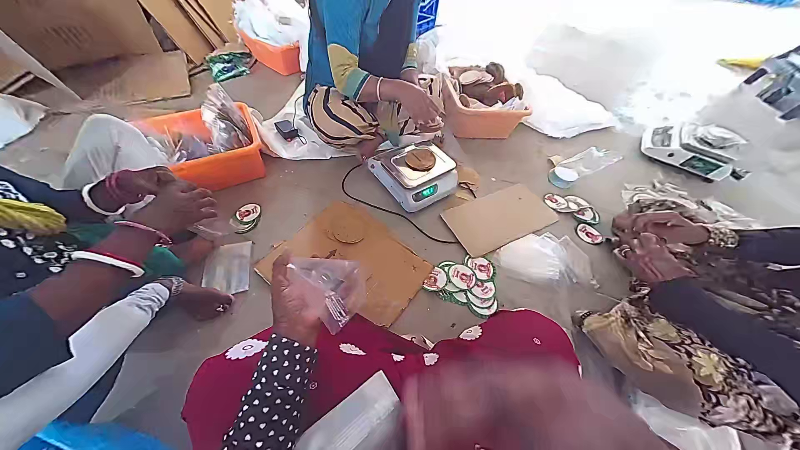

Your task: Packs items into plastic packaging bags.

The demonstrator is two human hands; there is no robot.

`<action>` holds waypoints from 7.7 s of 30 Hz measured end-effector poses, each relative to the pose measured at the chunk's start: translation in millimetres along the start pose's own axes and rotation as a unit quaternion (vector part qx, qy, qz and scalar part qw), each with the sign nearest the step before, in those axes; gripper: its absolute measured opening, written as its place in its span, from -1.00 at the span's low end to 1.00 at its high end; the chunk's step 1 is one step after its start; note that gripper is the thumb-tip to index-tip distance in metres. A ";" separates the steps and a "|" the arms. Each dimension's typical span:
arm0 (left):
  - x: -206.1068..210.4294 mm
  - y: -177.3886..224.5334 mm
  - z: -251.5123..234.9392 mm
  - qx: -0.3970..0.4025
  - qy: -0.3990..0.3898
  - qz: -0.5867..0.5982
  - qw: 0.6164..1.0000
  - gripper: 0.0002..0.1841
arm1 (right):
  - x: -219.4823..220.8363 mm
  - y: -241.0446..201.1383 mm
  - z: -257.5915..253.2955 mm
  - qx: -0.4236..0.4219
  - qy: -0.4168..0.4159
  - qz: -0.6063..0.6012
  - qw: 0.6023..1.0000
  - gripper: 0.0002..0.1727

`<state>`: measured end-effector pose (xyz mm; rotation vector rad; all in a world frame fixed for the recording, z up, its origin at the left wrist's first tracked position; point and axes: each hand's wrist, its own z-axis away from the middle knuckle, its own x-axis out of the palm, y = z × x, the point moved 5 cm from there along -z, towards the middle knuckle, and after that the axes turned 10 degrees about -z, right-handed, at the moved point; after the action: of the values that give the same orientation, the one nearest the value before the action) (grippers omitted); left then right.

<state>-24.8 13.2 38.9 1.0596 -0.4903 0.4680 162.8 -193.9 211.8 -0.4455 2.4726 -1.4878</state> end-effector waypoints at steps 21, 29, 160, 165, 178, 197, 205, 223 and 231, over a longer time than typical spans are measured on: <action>-25.8 -6.5 -23.2 -0.004 0.074 0.010 0.997 -0.46 | -215.7 341.6 61.1 0.565 0.189 0.408 0.692 -0.50; -25.1 -7.2 -21.3 0.012 0.071 0.009 0.997 -0.49 | -208.2 335.6 54.3 0.555 0.136 0.431 0.698 -0.34; -32.6 -16.5 -32.7 0.022 0.063 -0.034 0.997 -0.42 | -229.0 326.7 52.0 0.491 0.351 0.289 0.743 -0.62; -27.1 -15.6 -29.3 0.016 0.075 -0.028 0.997 -0.44 | -228.5 323.1 50.7 0.484 0.357 0.296 0.742 -0.62; -25.1 -16.7 -30.3 0.002 0.076 -0.012 0.997 -0.46 | -228.8 323.9 50.0 0.483 0.335 0.328 0.740 -0.64; -16.6 -19.4 -36.6 -0.003 0.092 0.005 0.996 -0.58 | -151.5 440.3 -175.9 0.397 0.037 0.388 0.831 -0.71; -15.3 -21.3 -44.9 -0.021 0.067 0.042 0.997 -0.58 | -147.4 473.3 -203.3 0.394 -0.117 0.448 0.794 -0.27; -33.7 -14.7 -48.8 -0.108 0.094 0.169 0.975 -0.06 | -88.0 326.5 -90.2 0.458 -0.047 0.447 0.767 -0.67; -31.3 -9.0 -41.0 -0.085 0.149 0.140 0.975 -0.16 | -66.8 157.0 -109.6 0.120 0.239 0.295 0.917 -0.72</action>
<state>-38.3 42.4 -2.4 0.7419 -0.4041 0.8069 165.2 -10.4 125.5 0.7337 2.3569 -1.7139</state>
